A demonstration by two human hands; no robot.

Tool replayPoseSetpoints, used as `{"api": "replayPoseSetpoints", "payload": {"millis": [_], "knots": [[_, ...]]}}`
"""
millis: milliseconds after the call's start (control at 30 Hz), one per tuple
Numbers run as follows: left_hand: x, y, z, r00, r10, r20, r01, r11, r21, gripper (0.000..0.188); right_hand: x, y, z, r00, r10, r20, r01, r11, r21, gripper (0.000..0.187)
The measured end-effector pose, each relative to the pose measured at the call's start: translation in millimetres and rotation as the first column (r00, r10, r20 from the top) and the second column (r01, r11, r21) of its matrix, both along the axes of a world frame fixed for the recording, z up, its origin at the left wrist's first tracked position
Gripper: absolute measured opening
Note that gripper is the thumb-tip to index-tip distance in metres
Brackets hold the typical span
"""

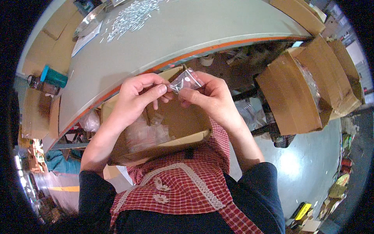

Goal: Packaging small metal screws into individual small plastic bags.

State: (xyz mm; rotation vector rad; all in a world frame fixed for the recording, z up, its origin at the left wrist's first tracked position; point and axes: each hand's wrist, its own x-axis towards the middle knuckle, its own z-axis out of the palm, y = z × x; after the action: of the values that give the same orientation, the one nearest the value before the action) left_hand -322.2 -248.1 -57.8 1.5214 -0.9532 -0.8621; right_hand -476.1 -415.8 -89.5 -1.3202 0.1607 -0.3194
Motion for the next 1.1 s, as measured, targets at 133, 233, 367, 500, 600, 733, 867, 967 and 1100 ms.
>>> {"api": "replayPoseSetpoints", "payload": {"millis": [133,233,367,500,600,733,867,967,1100], "knots": [[7,-6,-24,0.893,-0.168,0.418,0.043,0.955,0.293,0.021,-20,-14,-11,0.997,-0.073,0.031,0.072,0.996,0.045,0.016],[8,-6,-45,0.570,-0.524,0.633,0.042,0.788,0.615,0.020,-36,-21,-12,0.986,-0.163,0.026,0.159,0.980,0.122,0.015],[20,27,-115,0.393,-0.723,0.569,0.061,0.638,0.768,0.014,-63,-43,-12,0.970,-0.241,0.043,0.232,0.961,0.147,0.014],[26,29,-134,0.418,-0.703,0.576,0.157,0.680,0.716,0.017,-101,-111,-6,0.791,-0.573,0.213,0.525,0.815,0.244,0.024],[30,33,-130,0.518,-0.692,0.502,0.048,0.610,0.791,0.016,-112,-149,-6,0.640,-0.738,0.212,0.568,0.641,0.517,0.033],[36,34,-116,0.503,-0.612,0.610,0.037,0.720,0.693,0.016,-88,-100,-11,0.872,-0.478,-0.109,0.489,0.864,0.121,0.034],[32,23,-66,0.931,-0.174,0.321,0.043,0.926,0.376,0.010,-45,-50,-37,0.958,-0.266,-0.105,0.249,0.956,-0.157,0.038],[21,13,-21,0.998,0.040,0.056,-0.050,0.980,0.191,0.011,-17,-18,-11,0.993,-0.098,-0.073,0.057,0.903,-0.426,0.039],[21,21,-13,0.991,0.121,-0.058,-0.120,0.993,0.017,0.011,20,5,1,0.994,0.037,-0.102,-0.083,0.865,-0.495,0.028]]}}
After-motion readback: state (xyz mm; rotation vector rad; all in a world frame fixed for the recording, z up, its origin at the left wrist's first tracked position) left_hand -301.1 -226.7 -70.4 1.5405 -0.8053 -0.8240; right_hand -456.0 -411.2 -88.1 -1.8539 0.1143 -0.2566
